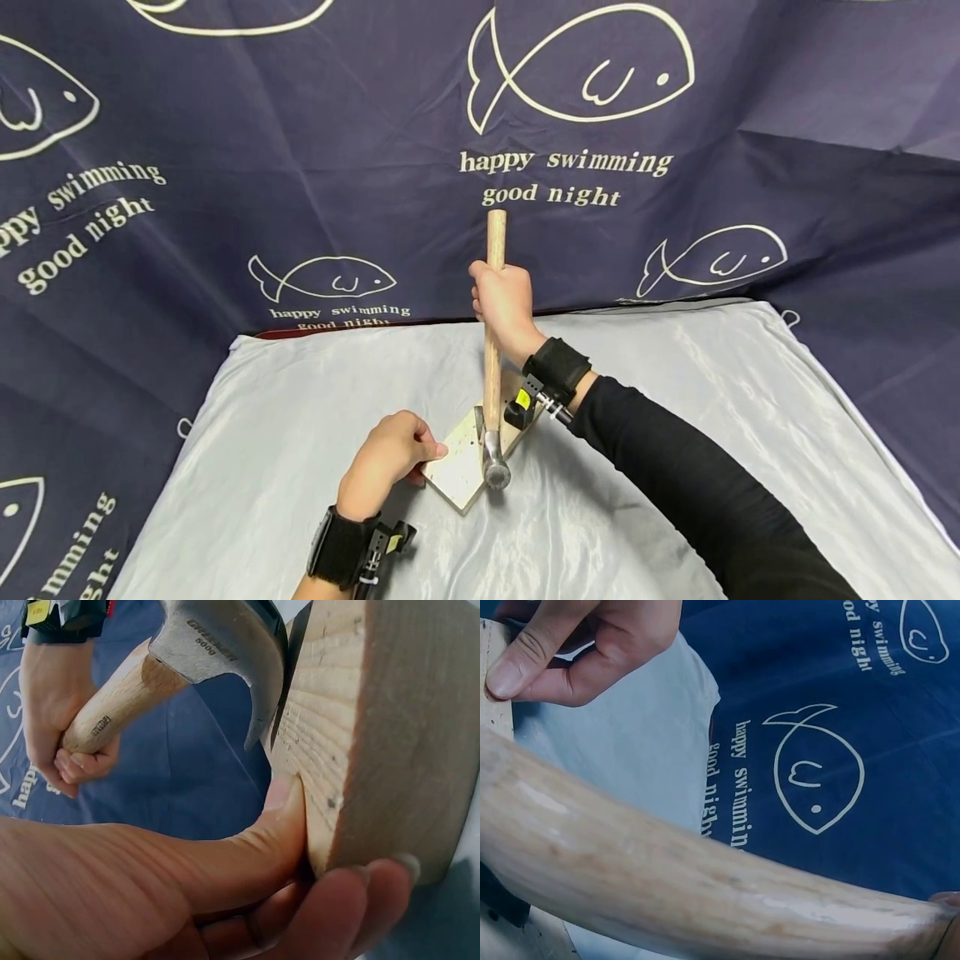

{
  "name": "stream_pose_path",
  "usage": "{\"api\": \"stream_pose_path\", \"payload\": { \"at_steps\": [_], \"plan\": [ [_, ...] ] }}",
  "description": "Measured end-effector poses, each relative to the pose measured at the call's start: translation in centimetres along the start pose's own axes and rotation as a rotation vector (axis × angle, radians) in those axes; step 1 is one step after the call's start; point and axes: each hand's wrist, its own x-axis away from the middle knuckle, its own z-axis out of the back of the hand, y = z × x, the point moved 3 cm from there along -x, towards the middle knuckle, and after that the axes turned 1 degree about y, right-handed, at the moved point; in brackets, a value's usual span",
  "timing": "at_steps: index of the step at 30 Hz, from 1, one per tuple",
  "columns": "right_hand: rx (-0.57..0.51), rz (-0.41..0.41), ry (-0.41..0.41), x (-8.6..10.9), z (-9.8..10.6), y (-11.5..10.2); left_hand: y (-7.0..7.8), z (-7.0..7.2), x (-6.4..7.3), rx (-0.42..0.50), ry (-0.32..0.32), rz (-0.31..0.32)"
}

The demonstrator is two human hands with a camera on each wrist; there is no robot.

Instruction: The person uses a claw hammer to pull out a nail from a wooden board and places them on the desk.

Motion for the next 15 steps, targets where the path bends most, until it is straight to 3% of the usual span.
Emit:
{"api": "stream_pose_path", "payload": {
  "at_steps": [6, 10, 15],
  "plan": [
    [-0.017, 0.009, 0.002, 1.5, 0.1, -1.2, 0.0, -0.2, -0.1, 0.015, -0.008, -0.020],
    [-0.014, 0.026, -0.001, 3.0, 0.0, -2.9, -0.1, 0.0, -0.3, 0.021, -0.030, -0.002],
    [0.016, 0.040, 0.010, 3.7, 0.0, -3.4, -0.3, 0.0, -0.4, 0.012, -0.051, 0.023]
  ]
}}
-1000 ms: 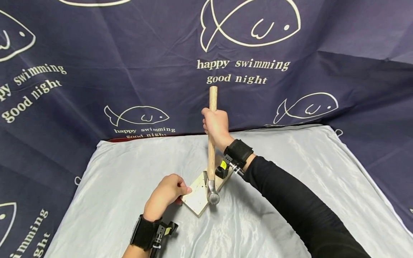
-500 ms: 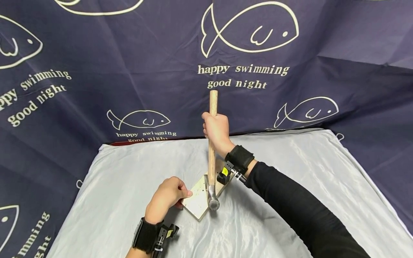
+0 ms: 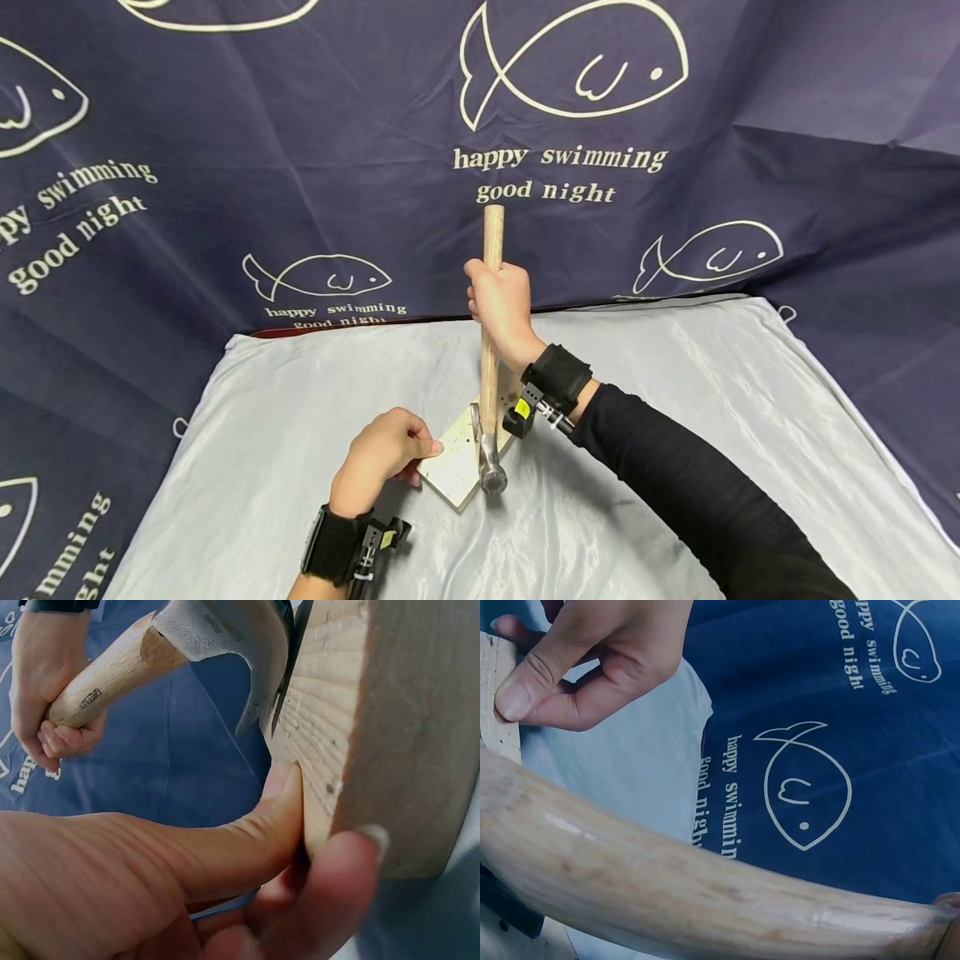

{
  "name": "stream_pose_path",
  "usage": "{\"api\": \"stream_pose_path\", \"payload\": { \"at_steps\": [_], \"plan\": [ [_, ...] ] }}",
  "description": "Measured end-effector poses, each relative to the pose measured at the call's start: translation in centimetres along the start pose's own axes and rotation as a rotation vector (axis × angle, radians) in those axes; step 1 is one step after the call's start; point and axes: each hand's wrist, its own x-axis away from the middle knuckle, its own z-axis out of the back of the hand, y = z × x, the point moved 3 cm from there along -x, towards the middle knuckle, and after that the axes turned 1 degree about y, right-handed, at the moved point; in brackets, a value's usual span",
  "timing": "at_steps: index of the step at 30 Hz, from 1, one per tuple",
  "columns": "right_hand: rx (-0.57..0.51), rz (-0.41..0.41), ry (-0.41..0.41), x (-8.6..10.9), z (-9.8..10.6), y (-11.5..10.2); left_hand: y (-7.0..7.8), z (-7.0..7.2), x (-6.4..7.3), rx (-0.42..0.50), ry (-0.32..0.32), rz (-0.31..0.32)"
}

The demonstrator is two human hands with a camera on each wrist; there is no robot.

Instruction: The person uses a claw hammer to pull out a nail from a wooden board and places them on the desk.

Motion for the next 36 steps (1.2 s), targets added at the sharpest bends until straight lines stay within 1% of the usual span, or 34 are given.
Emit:
{"api": "stream_pose_path", "payload": {
  "at_steps": [6, 7, 14, 17, 24, 27, 33, 36],
  "plan": [
    [0.010, 0.008, 0.005, 0.2, -0.1, 0.0, 0.2, 0.1, 0.1, -0.099, 0.020, 0.007],
    [0.013, 0.007, 0.006, 0.2, -0.2, 0.1, 0.2, 0.1, 0.2, -0.101, 0.022, 0.008],
    [0.020, 0.051, 0.029, -1.4, -0.5, 2.4, 0.2, 0.3, 0.1, -0.118, 0.030, -0.011],
    [0.034, 0.052, 0.037, -1.4, -0.4, 2.4, 0.3, 0.3, 0.2, -0.143, 0.036, -0.015],
    [0.041, 0.079, 0.013, -0.9, -0.4, 2.1, 0.3, 0.3, 0.3, -0.145, 0.062, -0.013],
    [0.037, 0.085, 0.018, -0.7, -0.4, 2.0, 0.3, 0.3, 0.3, -0.147, 0.073, -0.012],
    [0.025, 0.117, 0.013, -0.2, -0.2, 1.7, 0.4, 0.3, 0.1, -0.153, 0.068, -0.026],
    [0.024, 0.122, 0.012, 0.1, -0.1, 1.7, 0.4, 0.2, 0.1, -0.141, 0.058, -0.021]
  ]
}}
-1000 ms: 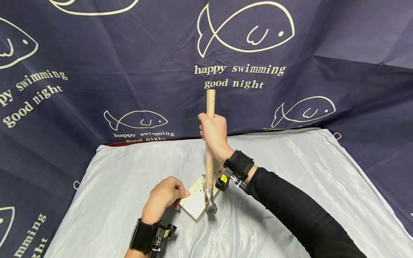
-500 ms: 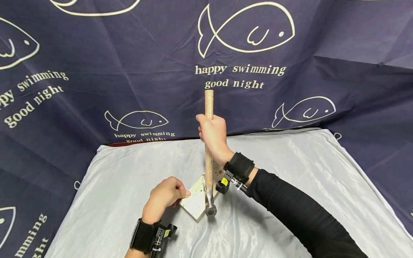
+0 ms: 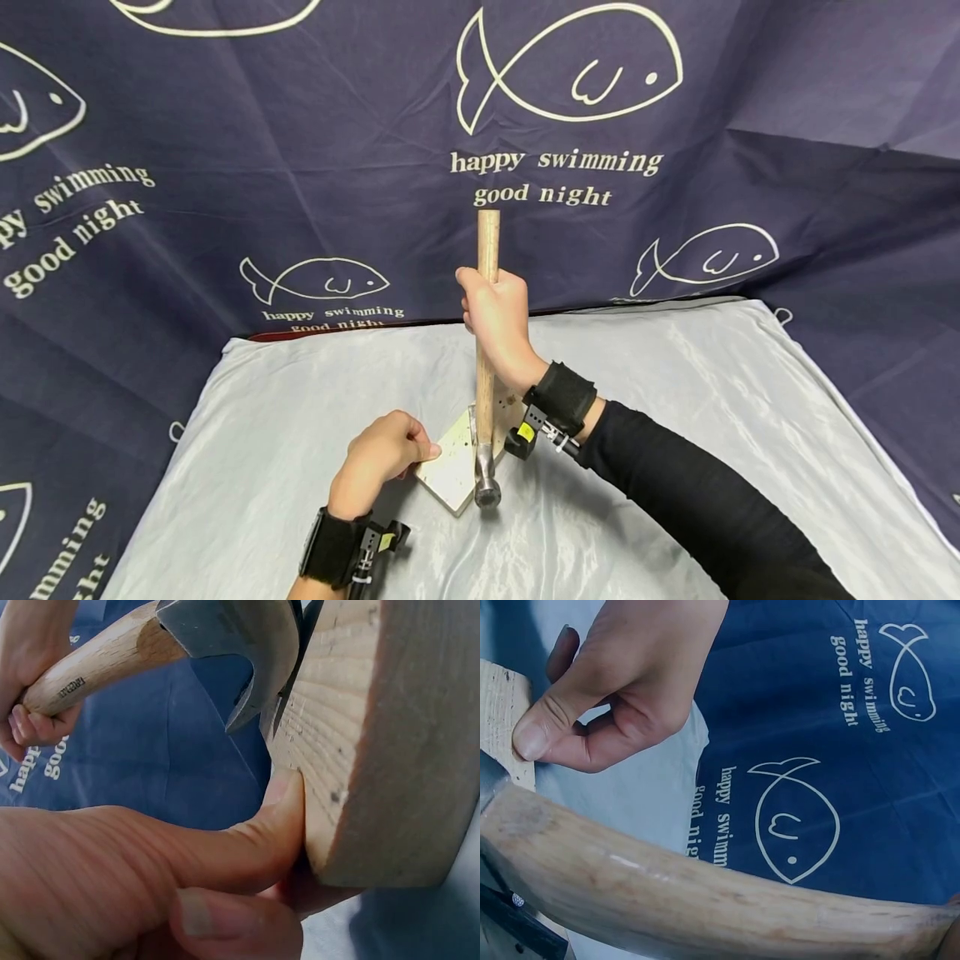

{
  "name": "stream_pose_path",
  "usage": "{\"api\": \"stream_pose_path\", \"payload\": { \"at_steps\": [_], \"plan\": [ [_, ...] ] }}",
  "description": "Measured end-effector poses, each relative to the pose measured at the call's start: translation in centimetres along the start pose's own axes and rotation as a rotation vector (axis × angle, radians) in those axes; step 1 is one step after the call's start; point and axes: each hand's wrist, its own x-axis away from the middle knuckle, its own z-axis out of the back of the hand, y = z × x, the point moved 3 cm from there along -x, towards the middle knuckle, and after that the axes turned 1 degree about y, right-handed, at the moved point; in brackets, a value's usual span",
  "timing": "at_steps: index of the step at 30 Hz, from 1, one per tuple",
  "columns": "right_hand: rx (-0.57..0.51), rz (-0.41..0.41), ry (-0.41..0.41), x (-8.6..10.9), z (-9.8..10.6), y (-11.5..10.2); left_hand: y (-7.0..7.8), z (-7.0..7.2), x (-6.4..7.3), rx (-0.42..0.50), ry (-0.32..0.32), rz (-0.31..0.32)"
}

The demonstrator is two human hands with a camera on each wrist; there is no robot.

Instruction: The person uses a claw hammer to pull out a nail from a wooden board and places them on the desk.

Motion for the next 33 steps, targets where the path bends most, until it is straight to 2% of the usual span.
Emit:
{"api": "stream_pose_path", "payload": {
  "at_steps": [13, 23, 29, 33],
  "plan": [
    [-0.064, 0.007, 0.021, 1.0, 0.5, -0.6, -0.2, 0.0, -0.3, -0.010, -0.047, -0.003],
    [-0.135, 0.031, -0.006, 1.6, 0.8, -1.0, -0.4, -0.3, -0.2, 0.137, -0.048, -0.032],
    [-0.142, 0.035, -0.004, 1.8, 1.0, -1.1, -0.5, -0.3, -0.1, 0.153, -0.049, -0.031],
    [-0.149, 0.045, -0.012, 2.0, 1.1, -1.2, -0.6, -0.3, -0.2, 0.146, -0.060, -0.053]
  ]
}}
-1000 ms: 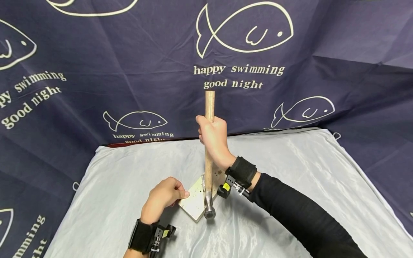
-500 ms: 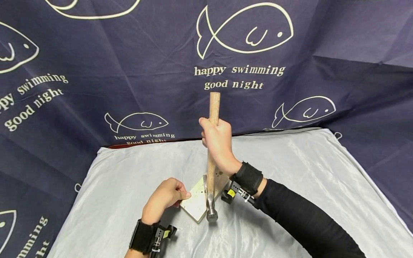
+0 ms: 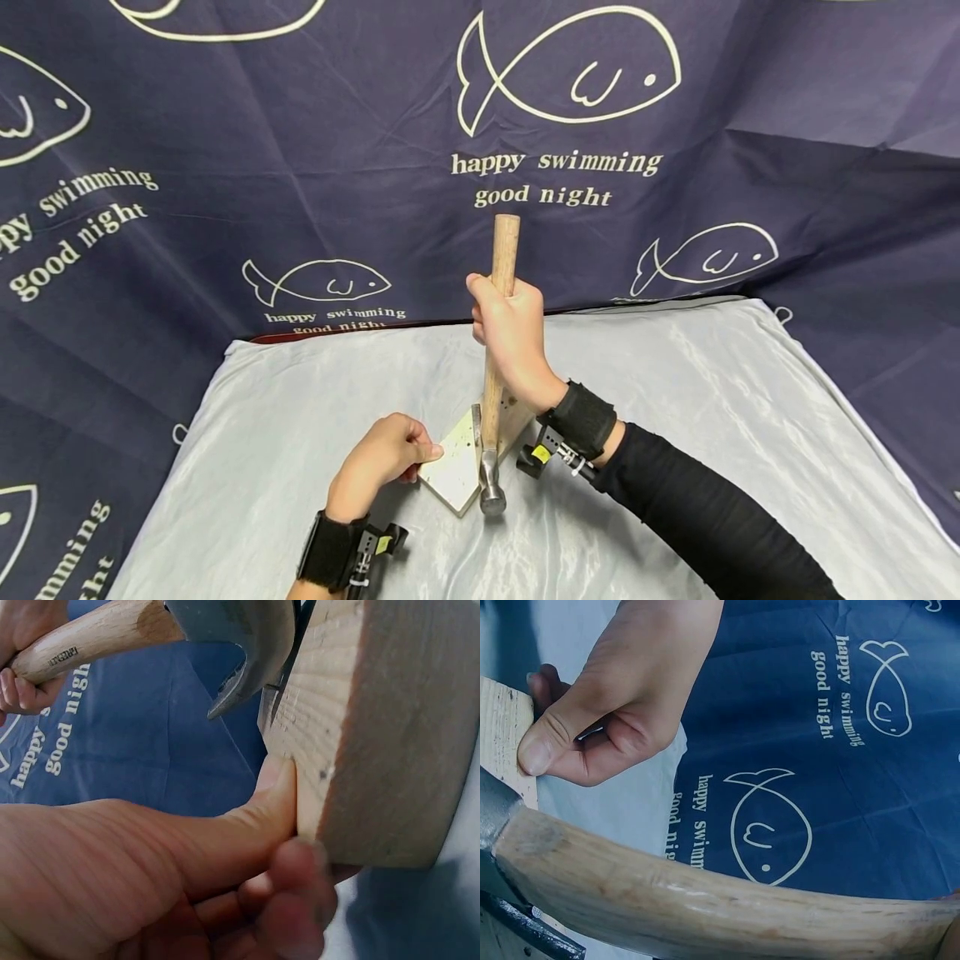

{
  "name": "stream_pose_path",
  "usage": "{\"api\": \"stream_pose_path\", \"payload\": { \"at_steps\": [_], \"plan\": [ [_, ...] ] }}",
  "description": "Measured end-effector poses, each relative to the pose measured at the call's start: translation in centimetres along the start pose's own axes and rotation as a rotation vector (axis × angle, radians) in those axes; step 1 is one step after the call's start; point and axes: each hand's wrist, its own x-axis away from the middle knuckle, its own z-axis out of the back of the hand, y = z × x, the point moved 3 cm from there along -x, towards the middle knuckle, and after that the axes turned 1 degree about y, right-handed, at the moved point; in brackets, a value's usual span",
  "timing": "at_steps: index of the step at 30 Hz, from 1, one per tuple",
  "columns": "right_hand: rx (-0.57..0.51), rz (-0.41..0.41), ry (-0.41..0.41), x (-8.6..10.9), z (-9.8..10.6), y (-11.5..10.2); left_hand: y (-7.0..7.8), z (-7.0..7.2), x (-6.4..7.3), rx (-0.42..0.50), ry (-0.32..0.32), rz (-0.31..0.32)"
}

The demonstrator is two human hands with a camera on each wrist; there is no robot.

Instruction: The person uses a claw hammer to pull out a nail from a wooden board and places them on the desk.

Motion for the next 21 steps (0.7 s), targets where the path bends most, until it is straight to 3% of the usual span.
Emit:
{"api": "stream_pose_path", "payload": {
  "at_steps": [12, 21],
  "plan": [
    [-0.012, 0.011, -0.012, 0.24, 0.29, -0.05, 0.18, -0.08, 0.06, -0.008, -0.009, 0.003],
    [-0.083, 0.031, -0.021, 0.73, 0.62, -0.29, 0.30, -0.06, -0.03, -0.004, -0.031, 0.017]
  ]
}}
